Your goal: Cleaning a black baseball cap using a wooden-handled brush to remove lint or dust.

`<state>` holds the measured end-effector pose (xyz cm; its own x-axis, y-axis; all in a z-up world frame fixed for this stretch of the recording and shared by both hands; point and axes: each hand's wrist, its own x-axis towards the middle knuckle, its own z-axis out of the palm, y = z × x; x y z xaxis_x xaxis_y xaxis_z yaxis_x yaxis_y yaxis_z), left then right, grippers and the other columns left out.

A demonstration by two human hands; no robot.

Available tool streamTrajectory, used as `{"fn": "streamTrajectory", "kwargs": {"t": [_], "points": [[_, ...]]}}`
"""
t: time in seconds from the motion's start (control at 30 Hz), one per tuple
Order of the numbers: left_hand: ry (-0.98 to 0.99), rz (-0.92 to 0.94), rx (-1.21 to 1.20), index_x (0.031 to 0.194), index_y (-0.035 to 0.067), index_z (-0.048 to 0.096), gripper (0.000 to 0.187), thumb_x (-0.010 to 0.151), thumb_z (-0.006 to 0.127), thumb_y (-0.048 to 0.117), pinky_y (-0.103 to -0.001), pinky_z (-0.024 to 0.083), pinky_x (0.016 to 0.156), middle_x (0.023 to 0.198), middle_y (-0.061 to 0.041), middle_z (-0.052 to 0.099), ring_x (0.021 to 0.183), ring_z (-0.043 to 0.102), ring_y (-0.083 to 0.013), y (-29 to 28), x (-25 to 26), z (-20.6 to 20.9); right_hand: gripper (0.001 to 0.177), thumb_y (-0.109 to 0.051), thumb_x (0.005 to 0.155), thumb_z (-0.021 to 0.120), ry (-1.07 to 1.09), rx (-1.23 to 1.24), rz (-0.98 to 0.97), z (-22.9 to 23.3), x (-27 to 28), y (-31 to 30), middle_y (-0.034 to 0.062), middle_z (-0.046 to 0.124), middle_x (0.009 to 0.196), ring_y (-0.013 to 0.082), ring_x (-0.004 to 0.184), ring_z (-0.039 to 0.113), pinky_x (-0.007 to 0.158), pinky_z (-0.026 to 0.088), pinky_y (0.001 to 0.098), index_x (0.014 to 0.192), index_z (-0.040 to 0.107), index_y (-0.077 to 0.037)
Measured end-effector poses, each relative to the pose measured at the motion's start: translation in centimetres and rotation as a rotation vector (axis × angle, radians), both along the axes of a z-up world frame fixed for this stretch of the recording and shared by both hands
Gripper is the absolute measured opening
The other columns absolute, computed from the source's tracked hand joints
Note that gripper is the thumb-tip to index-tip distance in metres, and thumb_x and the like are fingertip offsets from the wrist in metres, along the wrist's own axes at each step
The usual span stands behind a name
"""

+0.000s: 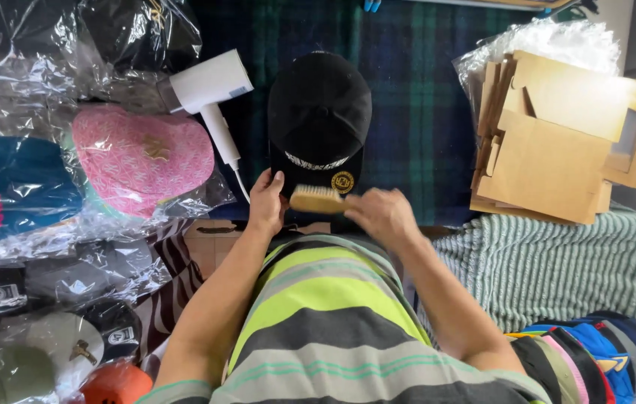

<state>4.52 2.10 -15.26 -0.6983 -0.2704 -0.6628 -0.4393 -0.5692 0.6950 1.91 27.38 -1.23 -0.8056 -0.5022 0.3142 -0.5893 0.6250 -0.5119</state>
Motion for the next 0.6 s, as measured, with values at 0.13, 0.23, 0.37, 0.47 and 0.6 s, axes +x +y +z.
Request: {"fn": "streamTrajectory", "kwargs": {"t": [0.13,0.23,0.37,0.47,0.6], "points": [[0.014,0.026,0.044,0.125,0.013,0.065,0.023,0.104,0.061,0.022,-0.056,0.064,0.074,0.103,-0.013,0.071,0.093,0.074,-0.0362,0.5,-0.6,3.7,0.022,-0.049,0.094,0.070,-0.092,0.170,-0.062,-1.2,-3.8,9.6,0.0005,0.067,0.079,0.0299,0.073,0.065,0.064,0.048,0.0444,0.096,0.074,-0.028],[0.009,0.021,0.066,0.126,0.016,0.064,0.023,0.104,0.060,0.024,-0.055,0.063,0.074,0.106,-0.013,0.072,0.095,0.075,-0.0364,0.8,-0.8,4.0,0.027,-0.047,0.099,0.072,-0.041,0.257,-0.226,-0.5,-4.1,12.0,-0.0039,0.064,0.083,0.0218,0.072,0.065,0.067,0.047,0.0343,0.117,0.077,-0.028],[-0.022,0.046,0.056,0.124,0.016,0.065,0.023,0.103,0.061,0.023,-0.056,0.064,0.072,0.102,-0.013,0.074,0.091,0.076,-0.0362,0.8,-0.8,5.1,0.019,-0.046,0.093,0.072,-0.154,0.117,0.000,0.5,-2.2,4.4,-0.0021,0.065,0.070,0.0252,0.064,0.065,0.062,0.050,0.0374,0.103,0.080,-0.031],[-0.021,0.017,0.050,0.125,0.016,0.065,0.024,0.103,0.061,0.024,-0.057,0.064,0.073,0.103,-0.014,0.074,0.092,0.075,-0.0372,0.5,-0.8,4.7,0.021,-0.045,0.092,0.072,-0.198,0.094,-0.021,1.5,-3.1,4.9,0.0039,0.064,0.068,0.0326,0.062,0.063,0.061,0.050,0.0429,0.098,0.079,-0.027],[-0.018,0.031,0.066,0.125,0.018,0.065,0.023,0.103,0.061,0.024,-0.057,0.064,0.074,0.104,-0.012,0.073,0.093,0.075,-0.0360,0.5,-0.7,4.3,0.022,-0.048,0.098,0.072,-0.107,0.332,-0.235,-1.1,-6.0,15.5,-0.0026,0.064,0.080,0.0243,0.066,0.065,0.061,0.051,0.0370,0.114,0.078,-0.034]]}}
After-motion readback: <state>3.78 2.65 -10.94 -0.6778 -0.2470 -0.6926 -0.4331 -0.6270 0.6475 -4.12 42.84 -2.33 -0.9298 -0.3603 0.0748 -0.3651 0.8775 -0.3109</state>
